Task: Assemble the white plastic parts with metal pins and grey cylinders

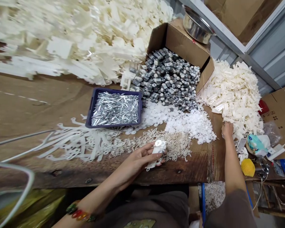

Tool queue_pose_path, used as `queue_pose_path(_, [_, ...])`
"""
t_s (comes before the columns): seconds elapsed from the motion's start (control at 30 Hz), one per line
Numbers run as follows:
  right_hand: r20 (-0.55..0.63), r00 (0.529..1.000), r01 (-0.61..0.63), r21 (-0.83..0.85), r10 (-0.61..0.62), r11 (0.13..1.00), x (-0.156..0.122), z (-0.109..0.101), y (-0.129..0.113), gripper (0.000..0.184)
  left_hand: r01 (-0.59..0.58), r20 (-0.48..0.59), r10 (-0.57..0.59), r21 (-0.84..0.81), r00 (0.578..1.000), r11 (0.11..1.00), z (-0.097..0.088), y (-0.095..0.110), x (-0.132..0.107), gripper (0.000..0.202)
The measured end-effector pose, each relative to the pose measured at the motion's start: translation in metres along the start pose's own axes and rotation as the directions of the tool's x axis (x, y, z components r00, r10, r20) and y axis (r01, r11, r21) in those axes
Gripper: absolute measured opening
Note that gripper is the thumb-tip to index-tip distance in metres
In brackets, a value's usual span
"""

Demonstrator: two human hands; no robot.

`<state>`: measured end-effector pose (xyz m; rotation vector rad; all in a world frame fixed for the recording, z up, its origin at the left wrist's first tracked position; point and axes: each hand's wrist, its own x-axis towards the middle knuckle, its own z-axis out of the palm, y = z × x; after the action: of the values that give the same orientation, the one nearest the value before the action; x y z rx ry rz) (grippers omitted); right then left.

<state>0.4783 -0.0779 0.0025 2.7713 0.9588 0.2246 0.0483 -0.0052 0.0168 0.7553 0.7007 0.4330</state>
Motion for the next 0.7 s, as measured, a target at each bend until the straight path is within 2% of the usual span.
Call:
queue_pose_path(0.2, [0.146, 0.986, 0.091, -0.055, -0.082, 0.994, 0.018, 0.004, -0.008, 0.026, -0.007, -0.025, 0.008, 0.033, 1.000, 0.999, 0.000, 0.001, -0.005, 0.050])
queue_pose_path(0.4, [0.117, 0.986, 0.121, 0.016, -0.122, 0.993, 0.013, 0.001, 0.003, 0.026, -0.001, -0.058, 0.000, -0.016, 0.998, 1.000, 0.001, 0.004, -0.009, 0.050])
queue_pose_path(0.53, [0.119, 0.984, 0.122, 0.107, -0.134, 0.987, 0.011, -0.007, 0.013, 0.028, -0.009, -0.064, 0.006, -0.058, 0.998, 0.998, -0.001, 0.003, -0.009, 0.058])
queue_pose_path(0.7, [0.164, 0.983, 0.064, 0.147, -0.089, 0.987, 0.005, -0.019, 0.022, 0.018, -0.020, -0.058, 0.018, -0.030, 0.998, 0.999, -0.003, 0.003, -0.008, 0.055])
